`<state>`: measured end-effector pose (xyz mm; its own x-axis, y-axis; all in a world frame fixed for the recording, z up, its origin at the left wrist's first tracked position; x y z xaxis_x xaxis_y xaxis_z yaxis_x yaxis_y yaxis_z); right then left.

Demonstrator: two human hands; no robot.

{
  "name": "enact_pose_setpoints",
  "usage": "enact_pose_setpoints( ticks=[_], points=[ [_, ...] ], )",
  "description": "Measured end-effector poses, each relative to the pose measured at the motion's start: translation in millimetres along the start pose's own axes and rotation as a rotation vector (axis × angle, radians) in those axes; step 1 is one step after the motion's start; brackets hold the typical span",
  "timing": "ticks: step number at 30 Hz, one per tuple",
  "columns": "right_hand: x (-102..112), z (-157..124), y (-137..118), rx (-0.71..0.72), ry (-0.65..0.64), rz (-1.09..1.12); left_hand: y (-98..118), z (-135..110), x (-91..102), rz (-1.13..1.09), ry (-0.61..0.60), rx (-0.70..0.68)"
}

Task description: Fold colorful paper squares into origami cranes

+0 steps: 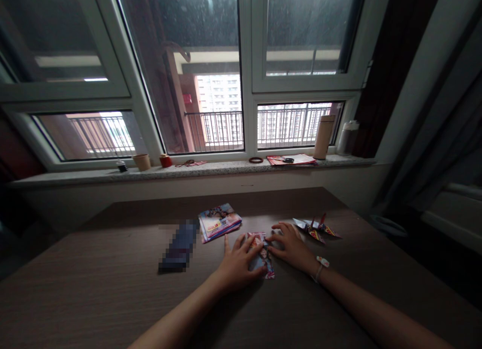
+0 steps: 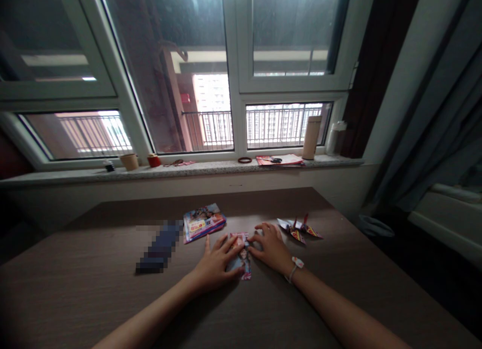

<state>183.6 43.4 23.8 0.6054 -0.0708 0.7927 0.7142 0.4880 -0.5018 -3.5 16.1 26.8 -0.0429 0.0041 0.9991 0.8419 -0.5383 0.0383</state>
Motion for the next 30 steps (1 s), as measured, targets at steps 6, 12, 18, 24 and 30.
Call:
enact_pose_setpoints(
  ticks=[6, 12, 18, 24, 30],
  points=[
    [3.6, -4.1, -2.1, -0.019, -0.132, 0.053, 0.3, -0.5, 1.2, 0.005, -0.010, 0.000],
    [6.1, -9.0, -6.9, 0.039, -0.099, 0.100, -2.3, 0.5, -3.5, 0.020, 0.025, 0.009],
    [0.8, -7.4, -8.5, 0.038, -0.016, 0.049, -6.2, 2.3, -7.5, 0.017, 0.075, 0.072],
    [2.1, -5.7, -9.8, -0.016, -0.009, 0.016, -4.9, 2.2, -5.9, 0.019, 0.106, 0.059],
    [4.4, -5.5, -6.1, -0.053, -0.104, 0.026, -3.4, 1.0, -2.8, 0.018, 0.077, 0.068]
  ],
)
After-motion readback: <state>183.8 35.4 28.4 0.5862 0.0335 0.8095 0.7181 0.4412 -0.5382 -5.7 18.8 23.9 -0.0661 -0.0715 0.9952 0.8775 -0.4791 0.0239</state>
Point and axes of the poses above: each hand's wrist, its own z-axis towards the middle knuckle, its own x-axis out of the back of the hand, y = z × x, the point moved 4 cm from there along z, towards the middle knuckle, and after that the axes turned 10 degrees about z, right-handed, at the moved point
